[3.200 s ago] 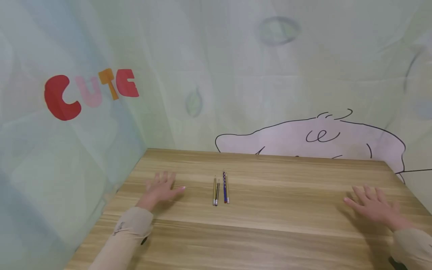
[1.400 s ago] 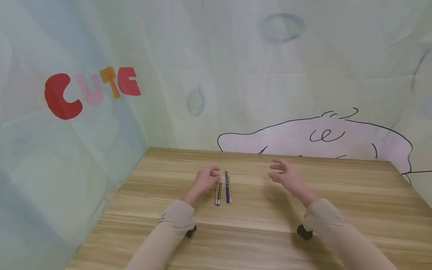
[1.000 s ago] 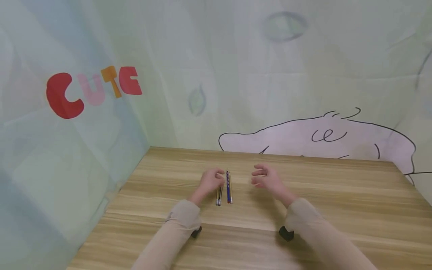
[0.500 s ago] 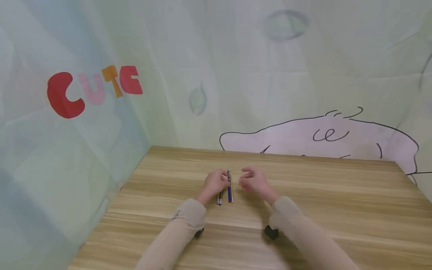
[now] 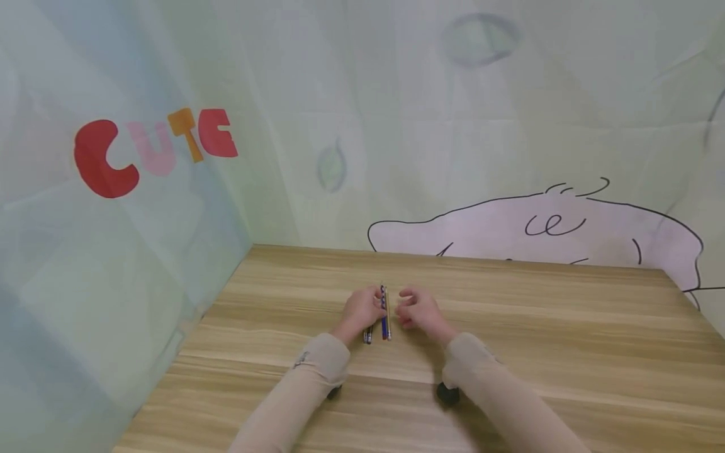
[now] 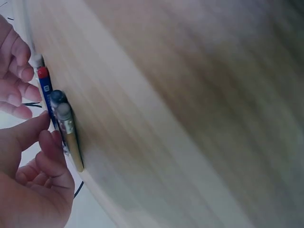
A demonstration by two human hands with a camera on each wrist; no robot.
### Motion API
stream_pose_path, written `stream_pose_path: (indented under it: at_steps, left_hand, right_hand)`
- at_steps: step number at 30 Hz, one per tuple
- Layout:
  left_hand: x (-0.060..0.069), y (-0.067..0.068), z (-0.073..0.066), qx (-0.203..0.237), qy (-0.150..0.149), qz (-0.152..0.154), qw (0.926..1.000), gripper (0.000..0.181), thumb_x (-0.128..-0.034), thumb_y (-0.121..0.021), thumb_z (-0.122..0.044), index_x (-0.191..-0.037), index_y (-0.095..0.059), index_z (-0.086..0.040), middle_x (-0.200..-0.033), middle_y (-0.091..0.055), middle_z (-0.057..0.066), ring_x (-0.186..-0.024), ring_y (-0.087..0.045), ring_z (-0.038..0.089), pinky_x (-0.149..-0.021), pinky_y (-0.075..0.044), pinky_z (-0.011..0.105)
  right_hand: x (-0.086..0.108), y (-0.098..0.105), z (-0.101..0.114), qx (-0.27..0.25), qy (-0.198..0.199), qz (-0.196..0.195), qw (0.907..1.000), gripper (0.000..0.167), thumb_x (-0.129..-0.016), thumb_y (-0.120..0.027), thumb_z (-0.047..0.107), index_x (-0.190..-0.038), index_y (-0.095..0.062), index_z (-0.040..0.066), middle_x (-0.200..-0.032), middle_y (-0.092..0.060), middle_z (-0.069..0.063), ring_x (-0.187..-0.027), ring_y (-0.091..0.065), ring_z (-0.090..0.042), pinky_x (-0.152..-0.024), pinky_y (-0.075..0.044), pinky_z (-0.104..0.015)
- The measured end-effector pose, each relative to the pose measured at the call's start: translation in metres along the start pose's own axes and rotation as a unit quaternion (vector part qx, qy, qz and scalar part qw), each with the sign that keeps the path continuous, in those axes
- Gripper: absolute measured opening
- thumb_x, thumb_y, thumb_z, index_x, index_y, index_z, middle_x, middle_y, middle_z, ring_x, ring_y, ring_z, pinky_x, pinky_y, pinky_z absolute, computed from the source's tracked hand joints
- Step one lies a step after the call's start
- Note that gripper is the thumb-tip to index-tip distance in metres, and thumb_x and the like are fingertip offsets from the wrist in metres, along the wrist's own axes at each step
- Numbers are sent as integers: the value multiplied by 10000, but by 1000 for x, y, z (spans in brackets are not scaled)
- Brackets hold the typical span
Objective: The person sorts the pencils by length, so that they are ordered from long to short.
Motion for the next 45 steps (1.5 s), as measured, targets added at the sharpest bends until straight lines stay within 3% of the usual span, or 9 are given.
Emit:
stream_pose_path:
  at_steps: [8, 17, 23, 30, 40, 45]
  left_hand:
    - [2, 4, -1, -330, -104, -105, 9993, 299, -686, -718, -103, -938, -577, -26, -751, -626, 67, -628, -539, 145, -540, -403, 224]
    - [4, 5, 0, -371, -42, -6, 9993, 333, -708, -722, -231, -927, -588, -19, -802, -621, 78, -596, -499, 125, -498, -378, 193]
    - [5, 5, -1, -441, -31, -10, 9990, 357, -700, -728, -257, -934, -597, -22, -852, -632, 88, -604, -507, 121, -498, -383, 189]
    - [4, 5, -1, -443, 23, 28, 9990, 351, -683, -739, -230, -933, -612, -19, -893, -637, 103, -617, -521, 129, -521, -409, 198]
    - [3, 1, -5, -549, 138, 150, 9983, 327, -692, -728, -184, -952, -611, -23, -884, -634, 92, -600, -512, 130, -515, -404, 208]
    - [3, -1, -9, -702, 16, 138, 9974, 295, -686, -731, -189, -909, -614, -34, -786, -614, 55, -572, -493, 130, -494, -380, 213]
  right_hand:
    - [-3, -9, -2, 160, 153, 20, 9998, 462, -720, -583, -91, -1163, -457, -60, -854, -584, -171, -585, -559, -166, -516, -516, -283]
    - [-7, -16, 1, 1217, 474, -132, 9913, 397, -730, -642, -4, -1096, -497, -56, -721, -601, -120, -439, -480, -110, -426, -468, -234]
    - [-6, -18, 6, 1634, 399, -151, 9856, 399, -729, -665, 20, -1089, -504, -43, -732, -589, -106, -458, -486, -117, -422, -457, -217]
    - [-6, -18, 7, 1938, 404, -117, 9801, 379, -729, -654, 4, -1077, -516, -50, -623, -559, -79, -429, -487, -126, -407, -451, -217]
    - [-4, -16, 5, 1986, 191, 6, 9799, 322, -722, -633, -10, -1026, -532, -38, -584, -546, -72, -438, -494, -132, -417, -466, -223]
    - [-1, -16, 7, 2181, 56, 18, 9759, 309, -718, -643, -2, -1008, -540, -31, -589, -539, -62, -427, -481, -118, -406, -456, -208]
Point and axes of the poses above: each hand's wrist, its own x-axis away from the middle knuckle, its own y-axis out of the back of the hand, z = x × y, the point moved 5 cm from there along -x, towards the middle knuckle
